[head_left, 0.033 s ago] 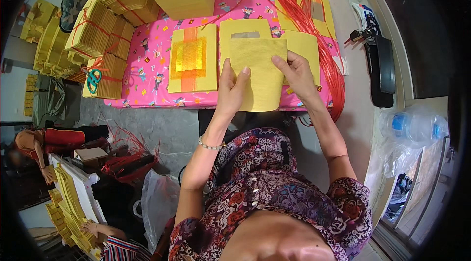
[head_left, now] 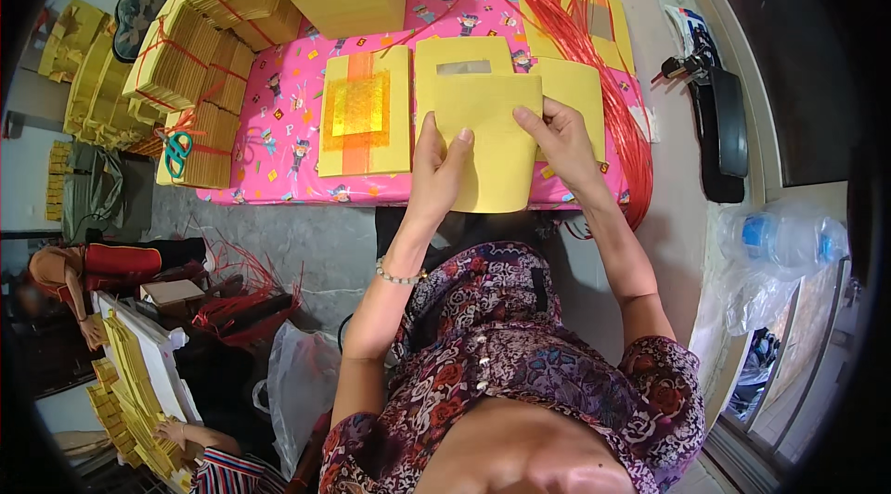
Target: Folding yellow joss paper sheets into bundles at a workstation.
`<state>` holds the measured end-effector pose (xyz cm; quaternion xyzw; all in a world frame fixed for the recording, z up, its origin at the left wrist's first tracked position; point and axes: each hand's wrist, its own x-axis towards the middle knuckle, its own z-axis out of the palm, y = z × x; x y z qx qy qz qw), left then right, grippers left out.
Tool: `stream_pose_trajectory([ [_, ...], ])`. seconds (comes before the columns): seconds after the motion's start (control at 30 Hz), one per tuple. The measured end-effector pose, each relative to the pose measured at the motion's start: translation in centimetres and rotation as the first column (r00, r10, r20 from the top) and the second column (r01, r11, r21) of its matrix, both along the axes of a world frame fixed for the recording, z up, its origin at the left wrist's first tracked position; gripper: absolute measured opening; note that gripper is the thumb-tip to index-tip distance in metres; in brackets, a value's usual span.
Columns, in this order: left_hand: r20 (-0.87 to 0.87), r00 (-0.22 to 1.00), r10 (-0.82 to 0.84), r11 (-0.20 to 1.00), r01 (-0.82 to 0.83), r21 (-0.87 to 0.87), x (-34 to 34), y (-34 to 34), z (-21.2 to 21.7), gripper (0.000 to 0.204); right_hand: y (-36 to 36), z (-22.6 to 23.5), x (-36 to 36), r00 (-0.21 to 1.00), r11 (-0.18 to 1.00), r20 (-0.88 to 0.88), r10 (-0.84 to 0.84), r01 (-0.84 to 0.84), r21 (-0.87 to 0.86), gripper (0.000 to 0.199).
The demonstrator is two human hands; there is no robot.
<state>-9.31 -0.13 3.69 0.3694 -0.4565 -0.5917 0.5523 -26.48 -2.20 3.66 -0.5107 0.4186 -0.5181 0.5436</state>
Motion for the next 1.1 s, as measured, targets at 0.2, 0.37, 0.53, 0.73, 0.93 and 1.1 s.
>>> stream_pose_trajectory([
  [0.2,0.042,0.998,-0.043,0.999,0.041,0.034,0.4,0.5,0.3,0.032,-0.4,-0.4,-1.4,0.997,0.998,-0.047,-0.053,0.055,0.040,0.018],
  [0.37,0.008,0.998,-0.059,0.995,0.058,0.086,0.5,0.8,0.2,0.033,0.4,0.3,-1.5,0.996,0.998,-0.085,0.007,-0.002,0.063,0.020],
  [0.53,-0.015,0.998,-0.059,0.995,0.060,0.076,0.7,0.9,0.4,0.033,2.3,0.8,-1.6,0.995,0.989,-0.030,0.093,-0.089,0.117,0.026],
  [0.73,-0.017,0.996,-0.083,0.990,0.085,0.113,0.4,0.7,0.3,0.036,2.6,0.4,-2.4,0.978,0.980,-0.148,0.145,-0.122,0.155,0.027],
  [0.93,-0.033,0.993,-0.113,0.984,0.117,0.133,0.1,0.3,0.2,0.038,2.6,-0.1,-2.9,0.953,0.973,-0.246,0.175,-0.130,0.189,0.029],
  [1.1,-0.091,0.988,-0.122,0.976,0.136,0.169,0.3,-0.3,-0.3,0.037,2.8,0.1,-2.9,0.939,0.967,-0.273,0.210,-0.159,0.198,0.030],
])
